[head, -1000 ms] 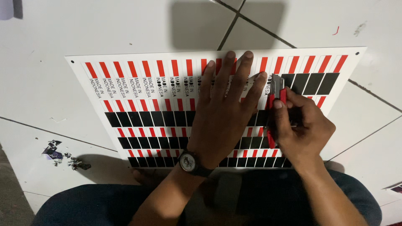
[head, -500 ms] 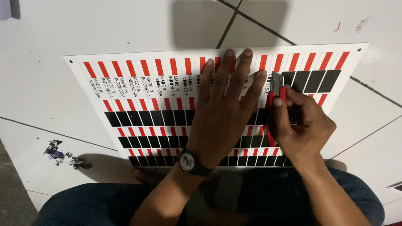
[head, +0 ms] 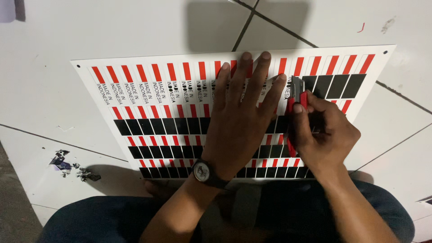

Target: The person sits on the floor and uses a red utility knife to carefully cut and peel small rectangular labels from a white sheet. They remove the labels one by one and place them on the floor beside them.

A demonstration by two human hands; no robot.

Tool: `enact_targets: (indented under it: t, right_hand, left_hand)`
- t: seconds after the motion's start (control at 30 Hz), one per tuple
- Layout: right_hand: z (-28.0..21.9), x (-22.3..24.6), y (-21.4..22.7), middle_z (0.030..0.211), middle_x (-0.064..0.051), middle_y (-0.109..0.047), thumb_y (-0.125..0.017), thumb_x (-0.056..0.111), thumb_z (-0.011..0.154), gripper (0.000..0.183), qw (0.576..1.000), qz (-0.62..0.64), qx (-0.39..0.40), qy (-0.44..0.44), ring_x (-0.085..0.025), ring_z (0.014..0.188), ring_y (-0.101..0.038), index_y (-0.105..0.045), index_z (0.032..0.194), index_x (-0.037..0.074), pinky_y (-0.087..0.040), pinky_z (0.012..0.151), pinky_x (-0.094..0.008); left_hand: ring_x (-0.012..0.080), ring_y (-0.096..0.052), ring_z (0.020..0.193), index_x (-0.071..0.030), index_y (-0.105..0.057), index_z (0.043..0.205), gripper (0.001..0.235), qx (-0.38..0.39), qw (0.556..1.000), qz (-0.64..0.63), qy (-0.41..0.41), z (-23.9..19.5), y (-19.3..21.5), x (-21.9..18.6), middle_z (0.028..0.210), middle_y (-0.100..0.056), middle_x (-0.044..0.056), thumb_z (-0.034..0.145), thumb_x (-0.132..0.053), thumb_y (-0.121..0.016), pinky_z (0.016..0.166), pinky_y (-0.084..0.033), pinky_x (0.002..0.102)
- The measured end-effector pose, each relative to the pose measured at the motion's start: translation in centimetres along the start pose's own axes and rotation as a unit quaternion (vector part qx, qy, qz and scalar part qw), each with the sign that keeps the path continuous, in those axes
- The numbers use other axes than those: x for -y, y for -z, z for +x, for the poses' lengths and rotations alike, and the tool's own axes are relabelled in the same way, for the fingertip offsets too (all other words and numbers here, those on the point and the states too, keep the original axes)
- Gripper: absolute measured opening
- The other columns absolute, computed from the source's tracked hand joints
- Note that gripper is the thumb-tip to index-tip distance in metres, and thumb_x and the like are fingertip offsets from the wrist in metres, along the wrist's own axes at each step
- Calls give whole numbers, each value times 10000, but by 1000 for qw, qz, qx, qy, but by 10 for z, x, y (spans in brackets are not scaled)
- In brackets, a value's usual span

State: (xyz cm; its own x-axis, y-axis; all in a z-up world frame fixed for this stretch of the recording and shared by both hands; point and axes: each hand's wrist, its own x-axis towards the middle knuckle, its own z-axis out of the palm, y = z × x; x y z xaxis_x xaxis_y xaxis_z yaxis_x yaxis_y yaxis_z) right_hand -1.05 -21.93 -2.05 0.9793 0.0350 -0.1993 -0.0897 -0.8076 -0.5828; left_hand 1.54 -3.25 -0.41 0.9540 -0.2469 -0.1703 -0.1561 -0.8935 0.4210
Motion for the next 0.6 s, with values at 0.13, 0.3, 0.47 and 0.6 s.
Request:
enact_targets:
  t: [0.13, 0.3, 0.47, 0.6]
  right_hand:
    - [0, 2, -1, 943, -84, -714, -729, 69, 1086, 183, 1000, 20, -5, 5, -142, 776, -635, -745, 1212, -62, -497, 727, -271]
    - [0, -2, -2, 921, -104, -705, -751, 29, 1075, 165, 999, 31, -10, 14, -135, 726, -588, -745, 1204, -75, -458, 676, -265]
    - [1, 1, 0, 933, -87, -701, -745, 45, 1084, 171, 999, 30, -5, 17, -130, 737, -599, -743, 1213, -66, -470, 689, -260]
    - [1, 3, 0, 940, -70, -697, -743, 23, 1080, 160, 999, 42, -3, 1, -120, 765, -597, -744, 1212, -65, -473, 711, -251]
  left_hand:
    - [423, -406, 1483, -138, -534, 1448, 439, 5, 1000, -14, -1, -1, -2, 1, 1573, -391, 186, 1073, -206, -753, 1237, -377, 609]
    - [424, -433, 1465, -142, -548, 1442, 392, -3, 1000, 12, -6, 0, -1, 0, 1560, -414, 198, 1100, -244, -712, 1221, -393, 600]
    - [429, -411, 1478, -146, -536, 1447, 411, 2, 1000, 4, -4, 0, -2, 0, 1570, -396, 193, 1091, -228, -723, 1229, -387, 608]
    - [430, -423, 1469, -142, -540, 1444, 455, 2, 1000, 8, -5, 0, -1, 0, 1567, -400, 197, 1071, -257, -773, 1226, -379, 603]
